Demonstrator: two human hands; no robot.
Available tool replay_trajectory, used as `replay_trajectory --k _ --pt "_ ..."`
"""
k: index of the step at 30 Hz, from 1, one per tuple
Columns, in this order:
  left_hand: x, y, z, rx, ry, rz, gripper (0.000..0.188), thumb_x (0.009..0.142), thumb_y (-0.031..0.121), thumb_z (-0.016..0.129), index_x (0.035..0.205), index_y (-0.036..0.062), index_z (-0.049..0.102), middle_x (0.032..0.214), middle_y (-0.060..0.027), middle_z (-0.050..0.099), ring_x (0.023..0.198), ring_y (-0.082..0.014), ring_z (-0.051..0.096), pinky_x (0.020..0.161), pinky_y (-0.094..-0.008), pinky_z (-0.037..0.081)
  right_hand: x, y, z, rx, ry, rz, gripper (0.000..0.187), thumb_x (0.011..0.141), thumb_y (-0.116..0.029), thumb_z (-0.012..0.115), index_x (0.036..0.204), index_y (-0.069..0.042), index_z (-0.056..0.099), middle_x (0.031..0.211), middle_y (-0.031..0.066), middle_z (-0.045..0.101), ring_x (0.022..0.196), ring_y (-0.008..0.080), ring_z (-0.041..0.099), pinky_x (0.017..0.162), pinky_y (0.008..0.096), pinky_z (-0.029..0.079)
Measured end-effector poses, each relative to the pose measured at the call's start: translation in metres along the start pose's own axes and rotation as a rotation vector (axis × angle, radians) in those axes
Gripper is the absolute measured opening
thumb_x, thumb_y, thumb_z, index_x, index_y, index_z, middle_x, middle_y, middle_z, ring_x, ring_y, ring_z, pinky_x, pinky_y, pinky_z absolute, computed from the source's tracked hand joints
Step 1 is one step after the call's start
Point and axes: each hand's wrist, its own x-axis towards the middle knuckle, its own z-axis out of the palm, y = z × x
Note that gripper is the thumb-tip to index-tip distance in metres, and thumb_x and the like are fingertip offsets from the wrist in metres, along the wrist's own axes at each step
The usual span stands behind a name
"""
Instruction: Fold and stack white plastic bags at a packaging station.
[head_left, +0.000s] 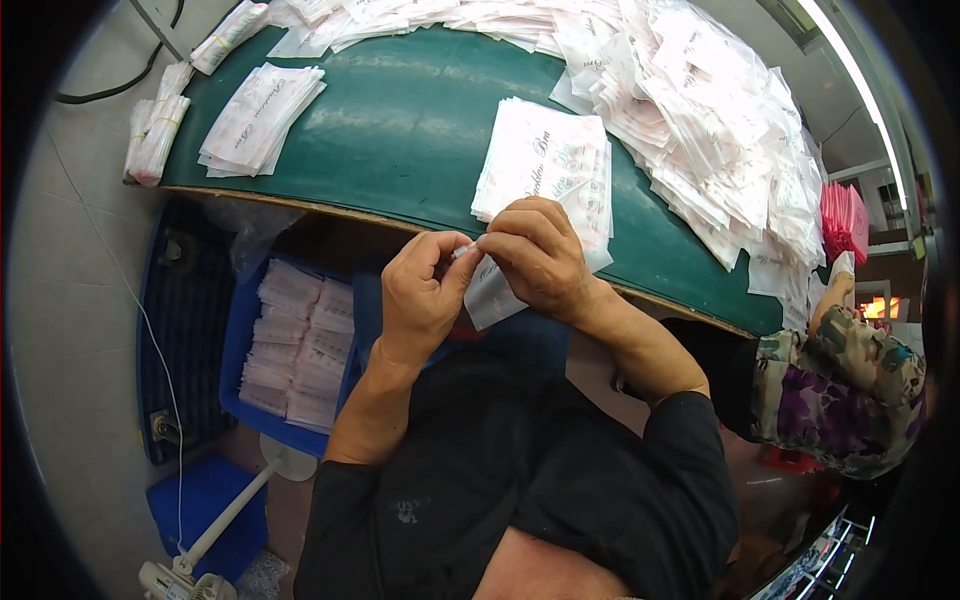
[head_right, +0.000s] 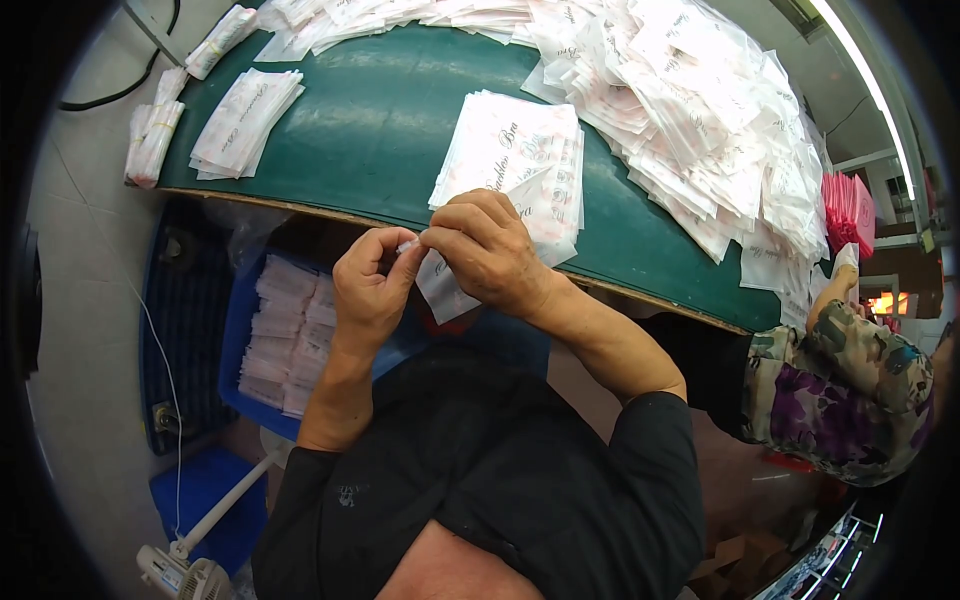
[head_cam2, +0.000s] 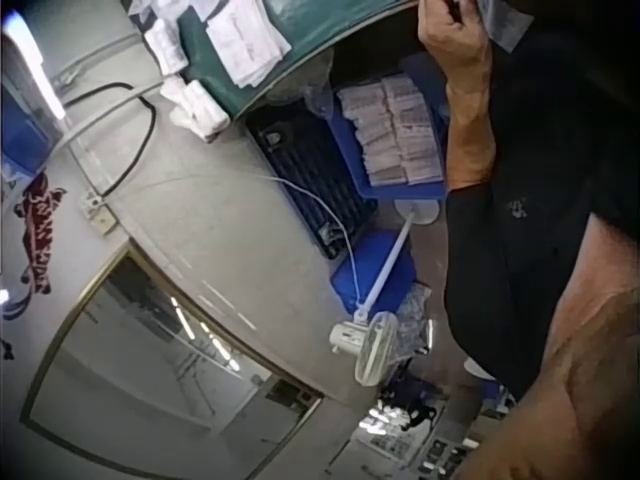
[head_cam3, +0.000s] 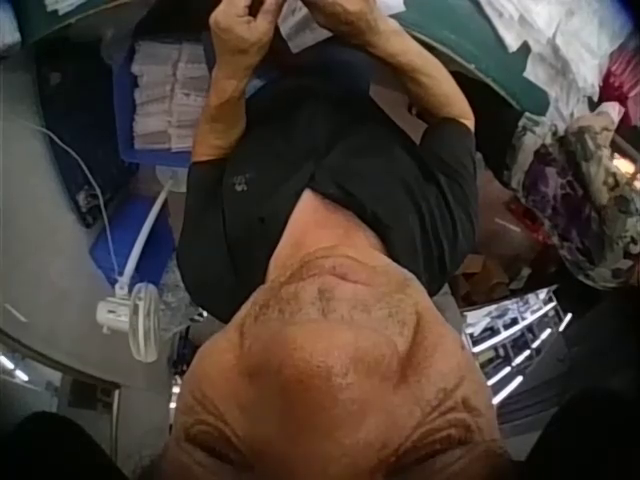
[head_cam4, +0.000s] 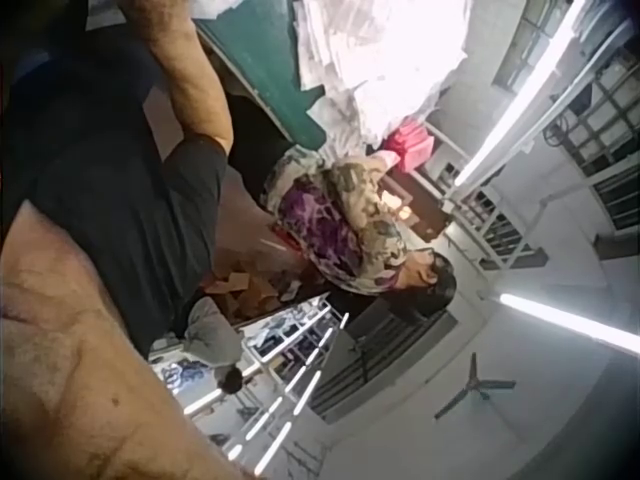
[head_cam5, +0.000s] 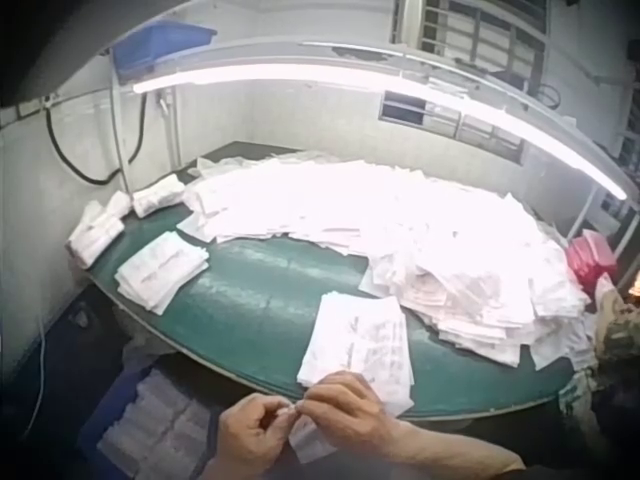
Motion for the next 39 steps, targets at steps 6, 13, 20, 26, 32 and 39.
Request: replay_trajectory --k 6,13,20,26,32,39 --pt "-0.003 -0.004 0.006 -0.033 -0.007 -0.041 0.014 0.093 0.011 0.079 0.098 -0.0007 0.071 0.083 -0.0092 0.069 0.066 -0.0163 0.064 0.061 -0.0290 0.051 -0.004 0.003 0.000 -0.004 0.005 0.001 0.024 0.078 0.002 0.074 0.101 -0.006 0.070 0.101 0.0073 0.063 0.096 0.0276 0.065 0.085 0.0406 0.052" --pt "-0.005 -0.008 0.011 -0.022 -0.027 -0.025 0.015 0.097 0.012 0.078 0.100 -0.0013 0.072 0.085 -0.0011 0.067 0.071 -0.0054 0.058 0.064 -0.0217 0.048 -0.007 0.003 -0.001 0.042 -0.037 0.099 0.022 0.078 0.001 0.075 0.096 -0.007 0.067 0.099 0.0073 0.063 0.095 0.0274 0.065 0.085 0.0394 0.050" --pt "-0.004 -0.003 -0.012 -0.166 0.012 -0.038 0.011 0.099 0.007 0.074 0.102 -0.0009 0.068 0.086 0.0030 0.063 0.073 -0.0031 0.053 0.066 -0.0174 0.043 -0.016 0.017 -0.026 -0.179 -0.594 0.227 0.017 0.081 -0.008 0.076 0.092 -0.008 0.063 0.107 0.0082 0.062 0.105 0.0283 0.060 0.094 0.0418 0.045" --pt "-0.001 0.002 -0.025 -0.106 -0.052 0.012 0.013 0.098 0.009 0.077 0.101 -0.0004 0.068 0.087 0.0024 0.063 0.074 -0.0042 0.055 0.066 -0.0192 0.044 0.008 -0.008 -0.040 -0.121 -0.222 0.128 0.029 0.075 -0.004 0.083 0.098 -0.009 0.067 0.099 0.0060 0.063 0.089 0.0269 0.061 0.080 0.0401 0.049" --pt "-0.002 0.011 -0.023 -0.077 -0.064 0.057 0.013 0.097 0.008 0.077 0.099 -0.0007 0.069 0.086 0.0006 0.063 0.073 -0.0049 0.056 0.065 -0.0202 0.045 0.013 -0.020 -0.024 -0.108 -0.069 0.014 0.039 0.072 -0.002 0.085 0.107 -0.010 0.069 0.098 0.0050 0.063 0.086 0.0244 0.062 0.076 0.0375 0.048" --pt "-0.009 0.010 -0.025 -0.087 -0.043 0.025 0.013 0.092 0.010 0.080 0.095 0.0016 0.070 0.082 -0.0064 0.068 0.067 -0.0144 0.063 0.061 -0.0280 0.049 0.015 -0.029 -0.015 -0.108 -0.053 0.012 0.034 0.073 -0.001 0.083 0.103 -0.009 0.069 0.099 0.0049 0.063 0.085 0.0242 0.062 0.076 0.0375 0.048"
